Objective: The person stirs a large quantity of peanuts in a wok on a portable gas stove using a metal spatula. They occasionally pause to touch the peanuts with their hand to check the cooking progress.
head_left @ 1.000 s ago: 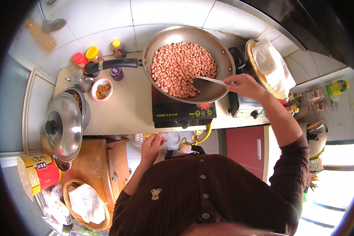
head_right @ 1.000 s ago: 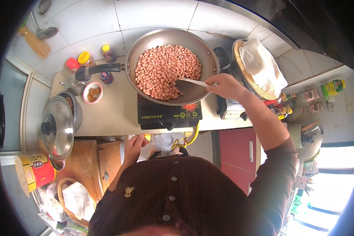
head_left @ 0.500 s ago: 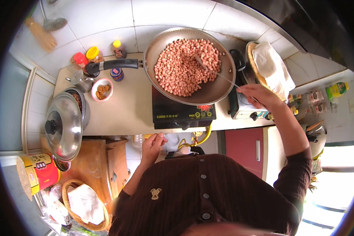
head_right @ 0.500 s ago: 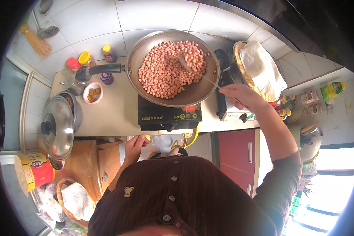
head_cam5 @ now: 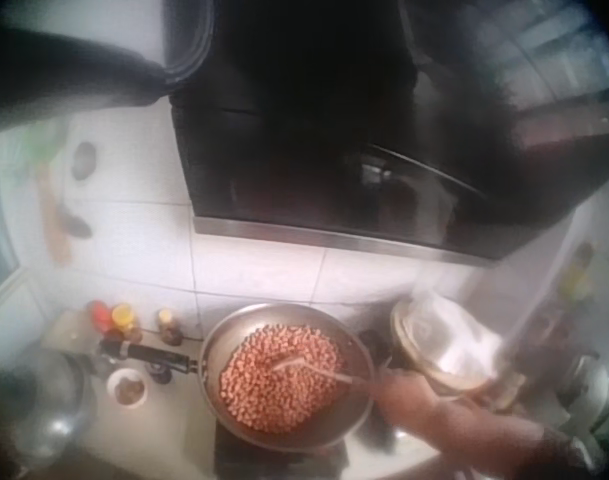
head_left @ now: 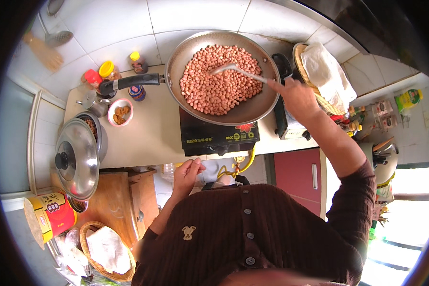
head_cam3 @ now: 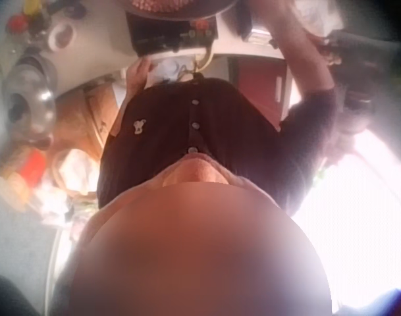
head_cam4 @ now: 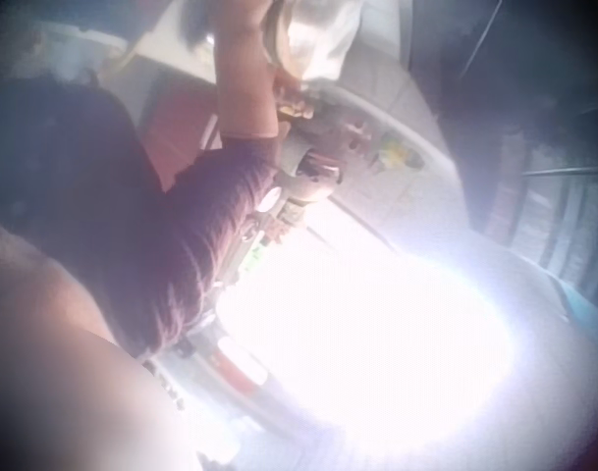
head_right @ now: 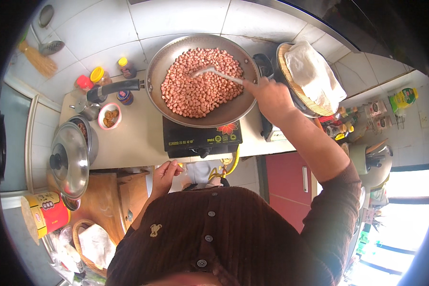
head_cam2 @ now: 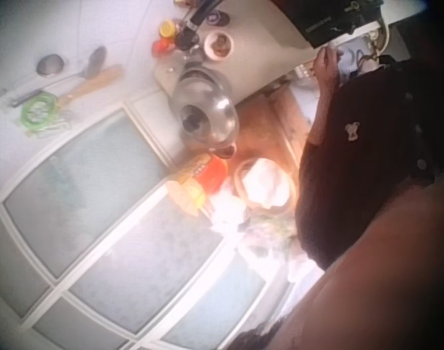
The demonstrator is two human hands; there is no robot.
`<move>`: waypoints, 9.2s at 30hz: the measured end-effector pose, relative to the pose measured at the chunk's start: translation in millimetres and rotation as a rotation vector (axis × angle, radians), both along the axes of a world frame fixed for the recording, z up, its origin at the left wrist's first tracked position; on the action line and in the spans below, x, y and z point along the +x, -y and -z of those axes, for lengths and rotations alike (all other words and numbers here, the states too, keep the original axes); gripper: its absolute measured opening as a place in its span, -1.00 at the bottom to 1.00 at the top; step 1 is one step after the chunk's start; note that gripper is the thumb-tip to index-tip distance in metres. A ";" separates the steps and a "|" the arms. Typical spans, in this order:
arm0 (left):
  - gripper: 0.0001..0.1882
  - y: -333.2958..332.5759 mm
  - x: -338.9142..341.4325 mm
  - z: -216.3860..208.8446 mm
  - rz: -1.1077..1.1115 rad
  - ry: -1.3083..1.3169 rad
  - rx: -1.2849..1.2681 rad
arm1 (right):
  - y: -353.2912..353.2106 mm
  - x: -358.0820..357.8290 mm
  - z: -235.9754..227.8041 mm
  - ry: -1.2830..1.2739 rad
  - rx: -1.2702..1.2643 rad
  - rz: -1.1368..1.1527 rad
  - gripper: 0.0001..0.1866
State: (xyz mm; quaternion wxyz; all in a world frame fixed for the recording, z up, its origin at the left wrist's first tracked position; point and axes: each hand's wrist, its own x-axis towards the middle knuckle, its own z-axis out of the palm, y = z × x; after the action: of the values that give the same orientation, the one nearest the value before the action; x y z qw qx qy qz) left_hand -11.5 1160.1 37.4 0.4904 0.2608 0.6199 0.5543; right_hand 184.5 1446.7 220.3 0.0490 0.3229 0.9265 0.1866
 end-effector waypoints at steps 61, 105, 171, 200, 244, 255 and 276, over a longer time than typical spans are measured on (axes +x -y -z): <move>-0.63 40.2 -67.4 61.7 0.680 -0.133 -0.111 | 82.6 -9.7 13.7 -0.415 -0.458 0.319 -0.54; -0.66 12.8 -46.8 69.4 0.641 -0.169 -0.128 | 74.0 4.2 -26.0 -0.290 -0.348 0.248 -0.60; -0.64 20.3 -47.0 74.6 0.655 -0.182 -0.139 | 61.2 -21.7 15.4 -0.533 -0.568 0.176 -0.63; -0.63 15.4 -44.0 74.6 0.700 -0.188 -0.172 | 124.0 24.7 -24.0 -0.504 -0.866 0.443 -0.60; -0.67 21.7 -42.4 72.4 0.619 -0.136 -0.175 | 25.5 -16.2 42.5 -0.705 -0.581 0.322 -0.59; -0.62 19.2 -44.4 70.4 0.657 -0.176 -0.175 | 104.6 -4.1 -4.0 -0.452 -0.565 0.225 -0.60; -0.65 30.1 -46.0 80.0 0.613 -0.175 -0.177 | 31.8 -36.0 33.8 -0.471 -0.261 0.297 -0.64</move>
State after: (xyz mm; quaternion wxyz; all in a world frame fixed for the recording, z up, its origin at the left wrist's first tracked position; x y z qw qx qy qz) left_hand -57.4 1130.1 -42.6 0.6002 0.4380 0.5981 0.3003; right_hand 148.5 1414.9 186.4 -0.0996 0.4804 0.8711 -0.0230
